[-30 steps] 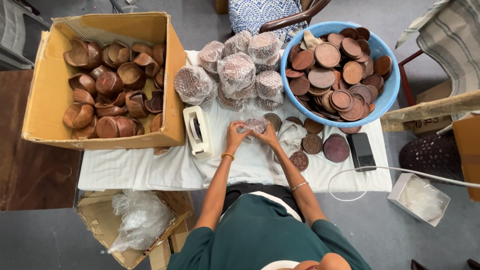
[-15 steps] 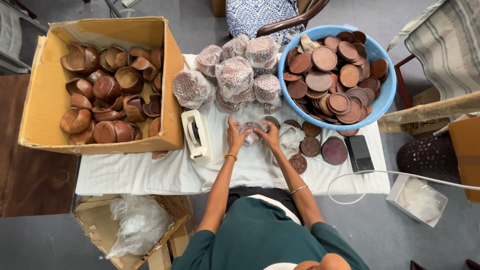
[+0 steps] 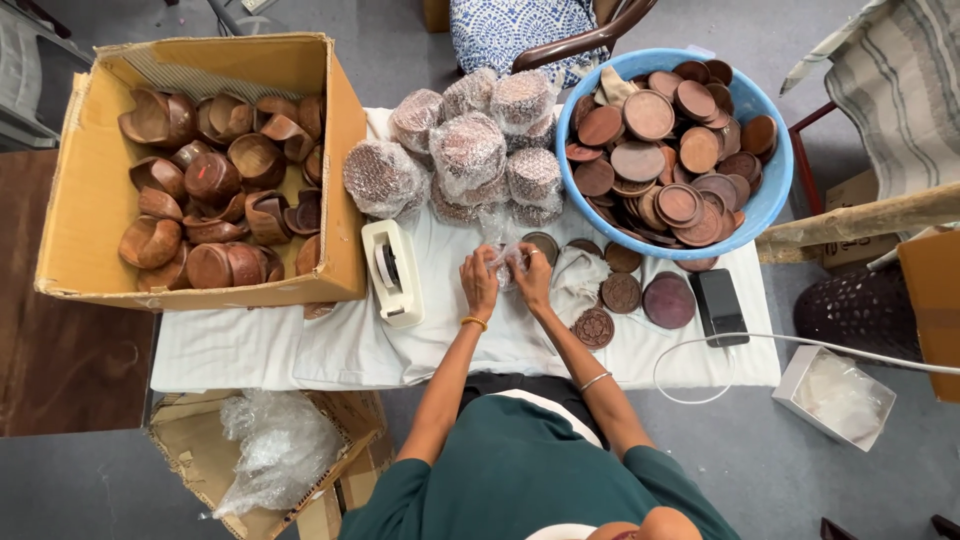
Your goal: The person cleans small, round wooden objects with a white cloth and then wraps them individually in bubble wrap. They place the wrapped items on the table and continue the process with additional wooden pieces from a cardboard box and a blue basin.
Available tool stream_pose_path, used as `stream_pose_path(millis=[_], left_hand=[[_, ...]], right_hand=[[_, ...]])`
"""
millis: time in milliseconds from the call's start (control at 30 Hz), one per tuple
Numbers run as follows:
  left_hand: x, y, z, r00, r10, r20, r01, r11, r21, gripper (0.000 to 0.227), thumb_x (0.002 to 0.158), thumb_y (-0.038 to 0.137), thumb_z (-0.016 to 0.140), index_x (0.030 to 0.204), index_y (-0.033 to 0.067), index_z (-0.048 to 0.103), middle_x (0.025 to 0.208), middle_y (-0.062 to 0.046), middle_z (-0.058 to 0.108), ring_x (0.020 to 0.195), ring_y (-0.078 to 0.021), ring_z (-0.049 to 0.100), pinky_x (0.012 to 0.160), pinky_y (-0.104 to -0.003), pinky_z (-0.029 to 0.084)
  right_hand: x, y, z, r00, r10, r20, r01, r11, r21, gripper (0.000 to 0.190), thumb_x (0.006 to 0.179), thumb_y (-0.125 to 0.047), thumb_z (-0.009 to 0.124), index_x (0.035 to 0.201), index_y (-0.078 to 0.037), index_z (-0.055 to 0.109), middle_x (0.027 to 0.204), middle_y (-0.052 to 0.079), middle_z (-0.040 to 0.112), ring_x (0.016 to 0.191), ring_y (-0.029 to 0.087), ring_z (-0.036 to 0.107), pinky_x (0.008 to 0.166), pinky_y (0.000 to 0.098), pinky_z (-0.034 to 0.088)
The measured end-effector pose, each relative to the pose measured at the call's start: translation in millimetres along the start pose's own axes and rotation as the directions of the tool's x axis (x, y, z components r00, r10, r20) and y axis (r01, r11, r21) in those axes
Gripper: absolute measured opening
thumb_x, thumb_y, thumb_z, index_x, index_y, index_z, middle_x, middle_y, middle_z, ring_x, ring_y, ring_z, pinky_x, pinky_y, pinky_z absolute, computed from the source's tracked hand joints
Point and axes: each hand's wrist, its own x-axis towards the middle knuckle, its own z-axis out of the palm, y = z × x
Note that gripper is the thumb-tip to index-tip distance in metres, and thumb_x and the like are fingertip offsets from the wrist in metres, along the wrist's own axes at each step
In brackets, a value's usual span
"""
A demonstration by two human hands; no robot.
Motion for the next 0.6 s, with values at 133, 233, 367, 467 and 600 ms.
stream_pose_path(millis=[133, 233, 367, 467, 600], left_hand=[[-5, -6, 8, 0.989, 0.144, -0.038, -0.141, 0.987, 0.073, 0.040, 0.085, -0.008, 0.063, 0.118, 0.0122, 0.057, 0.098, -0.001, 0.070, 0.096, -0.0236, 0.063, 0.087, -0.042, 0.046], [-5, -9, 8, 0.981, 0.196, -0.007, -0.195, 0.978, 0.073, 0.042, 0.085, -0.012, 0.057, 0.119, 0.0131, 0.056, 0.100, -0.001, 0.069, 0.096, -0.0244, 0.063, 0.089, -0.041, 0.048], [6, 8, -15, 0.980, 0.173, 0.103, -0.171, 0.985, -0.026, 0.050, 0.081, -0.006, 0.059, 0.127, 0.0119, 0.052, 0.100, -0.004, 0.069, 0.098, -0.0273, 0.066, 0.090, -0.043, 0.050], [10, 25, -33, 0.966, 0.188, 0.180, -0.179, 0.982, -0.062, 0.053, 0.080, 0.000, 0.067, 0.129, 0.0104, 0.050, 0.103, -0.009, 0.069, 0.096, -0.0307, 0.067, 0.086, -0.044, 0.051], [1, 20, -36, 0.964, 0.125, 0.234, -0.096, 0.987, -0.129, 0.056, 0.082, 0.002, 0.069, 0.133, 0.0098, 0.047, 0.105, -0.008, 0.072, 0.096, -0.0317, 0.068, 0.084, -0.043, 0.053]], right_hand=[[-2, 0, -1, 1.000, -0.011, 0.008, 0.011, 1.000, -0.002, 0.035, 0.082, -0.006, 0.078, 0.114, -0.003, 0.064, 0.095, 0.012, 0.069, 0.079, 0.026, 0.063, 0.073, 0.0379, 0.052], [-1, 9, 1, 0.999, -0.035, 0.012, 0.035, 0.999, -0.015, 0.039, 0.080, -0.002, 0.076, 0.116, -0.003, 0.062, 0.095, 0.013, 0.069, 0.080, 0.027, 0.064, 0.074, 0.0388, 0.052], [-1, 12, 4, 0.996, -0.087, 0.000, 0.087, 0.996, -0.010, 0.038, 0.080, -0.002, 0.076, 0.115, -0.003, 0.062, 0.097, 0.013, 0.070, 0.082, 0.027, 0.065, 0.075, 0.0389, 0.053], [0, 8, 2, 0.996, -0.093, 0.000, 0.093, 0.996, -0.013, 0.035, 0.081, -0.001, 0.076, 0.114, -0.004, 0.064, 0.096, 0.012, 0.071, 0.081, 0.027, 0.065, 0.074, 0.0383, 0.053], [1, 4, -2, 0.999, -0.040, 0.032, 0.039, 0.998, 0.044, 0.036, 0.081, 0.000, 0.073, 0.115, -0.003, 0.062, 0.097, 0.011, 0.071, 0.081, 0.023, 0.067, 0.075, 0.0343, 0.054]])
